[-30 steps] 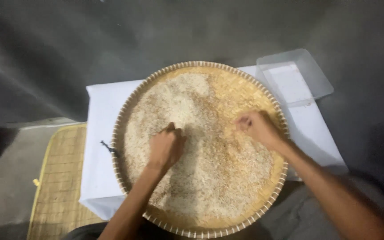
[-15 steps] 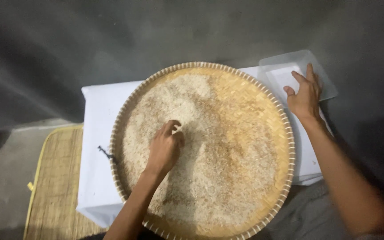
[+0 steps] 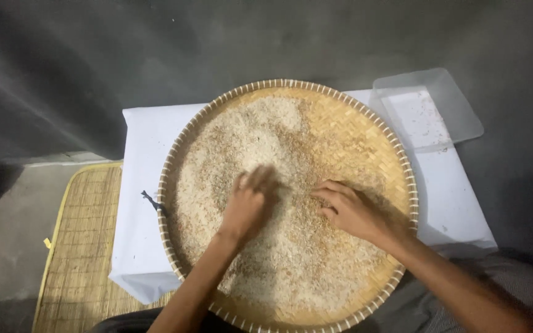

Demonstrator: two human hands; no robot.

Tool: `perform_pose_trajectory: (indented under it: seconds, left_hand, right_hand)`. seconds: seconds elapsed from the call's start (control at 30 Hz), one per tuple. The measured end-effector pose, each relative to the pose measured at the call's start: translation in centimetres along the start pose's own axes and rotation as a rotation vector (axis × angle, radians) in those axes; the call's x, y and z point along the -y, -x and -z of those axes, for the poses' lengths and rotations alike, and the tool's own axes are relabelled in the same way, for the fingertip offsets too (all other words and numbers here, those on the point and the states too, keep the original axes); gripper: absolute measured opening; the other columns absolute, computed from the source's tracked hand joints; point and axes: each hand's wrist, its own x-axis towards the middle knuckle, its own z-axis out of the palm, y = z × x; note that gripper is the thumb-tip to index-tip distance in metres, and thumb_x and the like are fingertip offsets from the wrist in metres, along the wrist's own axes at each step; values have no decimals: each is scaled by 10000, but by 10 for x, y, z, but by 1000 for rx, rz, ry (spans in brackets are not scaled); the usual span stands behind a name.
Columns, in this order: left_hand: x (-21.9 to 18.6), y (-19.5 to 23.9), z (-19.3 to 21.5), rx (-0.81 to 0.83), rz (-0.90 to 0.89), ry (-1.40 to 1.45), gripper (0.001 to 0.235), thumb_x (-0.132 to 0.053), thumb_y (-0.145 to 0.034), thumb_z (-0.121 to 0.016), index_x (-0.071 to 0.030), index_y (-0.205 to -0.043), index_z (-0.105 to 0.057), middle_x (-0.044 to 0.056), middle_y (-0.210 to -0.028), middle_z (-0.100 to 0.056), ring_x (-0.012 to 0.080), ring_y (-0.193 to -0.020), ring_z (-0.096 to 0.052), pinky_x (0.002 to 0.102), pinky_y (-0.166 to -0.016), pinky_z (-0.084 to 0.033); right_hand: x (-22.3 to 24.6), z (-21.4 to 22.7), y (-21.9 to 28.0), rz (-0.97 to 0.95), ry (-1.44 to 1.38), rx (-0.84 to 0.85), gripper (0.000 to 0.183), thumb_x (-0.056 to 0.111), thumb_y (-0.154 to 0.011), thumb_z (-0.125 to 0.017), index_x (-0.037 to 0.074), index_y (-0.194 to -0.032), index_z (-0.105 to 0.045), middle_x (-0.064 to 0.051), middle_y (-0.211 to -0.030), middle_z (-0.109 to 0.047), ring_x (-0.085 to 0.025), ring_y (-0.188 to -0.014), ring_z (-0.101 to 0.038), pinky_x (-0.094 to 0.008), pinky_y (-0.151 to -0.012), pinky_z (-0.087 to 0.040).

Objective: The person sits on the floor with a large round bamboo tray of uncooked rice on their lap. They rake their hands through the rice and pick out small brown debris particles by hand, placing the collected debris onto a clear plastic lid beside the tray.

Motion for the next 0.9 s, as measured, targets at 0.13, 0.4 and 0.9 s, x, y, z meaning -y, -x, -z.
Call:
perform_pose_trajectory:
  seconds: [0.13,0.4,0.9]
  left_hand:
    - [7,-1,5,-109,174,-30,347,-221,-992,-579,-134,-1321,-645,139,-1426,-597,283,-1395,-496,497,-1154,-368]
    - [-34,-5,16,0,-231,78,261,-233,-949,-606,-161,-1178,-708,75,-1257,-678,233,-1316,-543,470,-1144,-377]
    - [-30,-14,24,118,-41,-55,445,-430,-998,-468,-191,-1328,-647,67,-1510,-525,268,-1494,-344,572,-1239,-179]
  right_hand:
    - [-43,-42,-9,69,48,-83,263,96,-963,-641,52,-1218,-691,-96,-1111,-713,-268,-1043,-720,-353,-791,-623]
    - [-30,-15,-5,-1,-257,-258,192,-44,-861,-689,52,-1015,-752,-161,-880,-785,-350,-885,-775,-416,-745,-642]
    - [-33,6,4,-195,-202,-4,228,92,-832,-799,16,-1040,-745,-184,-954,-715,-324,-891,-750,-401,-754,-628]
